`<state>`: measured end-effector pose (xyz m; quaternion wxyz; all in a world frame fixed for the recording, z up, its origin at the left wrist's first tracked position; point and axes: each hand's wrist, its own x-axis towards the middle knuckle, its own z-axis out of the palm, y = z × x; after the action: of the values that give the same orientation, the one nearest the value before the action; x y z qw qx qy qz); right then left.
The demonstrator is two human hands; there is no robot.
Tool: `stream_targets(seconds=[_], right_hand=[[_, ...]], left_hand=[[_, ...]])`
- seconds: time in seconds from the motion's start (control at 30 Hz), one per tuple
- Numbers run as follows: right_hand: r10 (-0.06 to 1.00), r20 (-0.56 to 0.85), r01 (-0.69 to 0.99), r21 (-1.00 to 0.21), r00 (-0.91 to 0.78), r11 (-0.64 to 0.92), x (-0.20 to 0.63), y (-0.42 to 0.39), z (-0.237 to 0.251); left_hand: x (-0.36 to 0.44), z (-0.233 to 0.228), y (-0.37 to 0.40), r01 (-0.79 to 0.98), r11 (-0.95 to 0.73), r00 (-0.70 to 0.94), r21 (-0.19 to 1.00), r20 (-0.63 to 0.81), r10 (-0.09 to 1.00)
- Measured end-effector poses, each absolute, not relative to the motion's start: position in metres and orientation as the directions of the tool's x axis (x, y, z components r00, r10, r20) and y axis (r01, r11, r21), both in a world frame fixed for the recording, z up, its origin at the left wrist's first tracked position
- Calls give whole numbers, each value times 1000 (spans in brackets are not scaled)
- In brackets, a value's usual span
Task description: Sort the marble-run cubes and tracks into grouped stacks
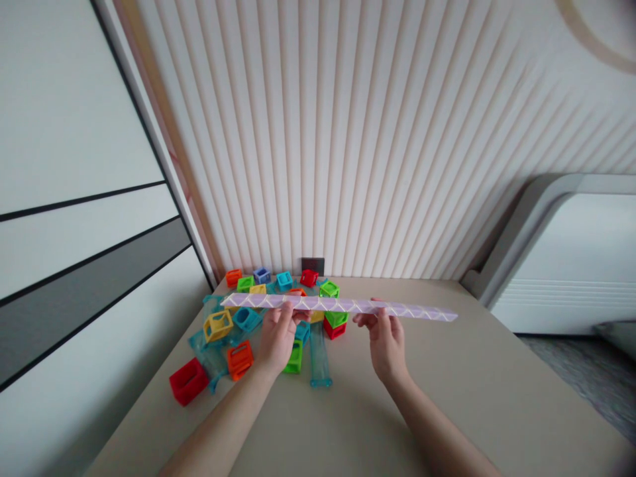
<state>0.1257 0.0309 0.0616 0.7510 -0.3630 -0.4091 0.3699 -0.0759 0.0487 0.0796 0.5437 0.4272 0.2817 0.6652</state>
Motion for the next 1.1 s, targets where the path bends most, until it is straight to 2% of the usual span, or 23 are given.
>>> stream_targets(seconds=[0.27,0.5,0.87,1.1], right_hand=[[953,210,-412,-865,220,286,109,7,64],[984,175,-511,-843,30,165,109,4,64],[977,208,-447,-870,53,209,121,5,67],[985,172,-548,-822,23,156,117,3,70]], left_hand=[[-65,51,28,-402,-222,-37,888,227,973],[-67,55,16,-430,-251,40,867,296,954],[-73,59,8,-378,-195,224,905,294,929],[-74,61,6,-372,-209,288,904,326,900]])
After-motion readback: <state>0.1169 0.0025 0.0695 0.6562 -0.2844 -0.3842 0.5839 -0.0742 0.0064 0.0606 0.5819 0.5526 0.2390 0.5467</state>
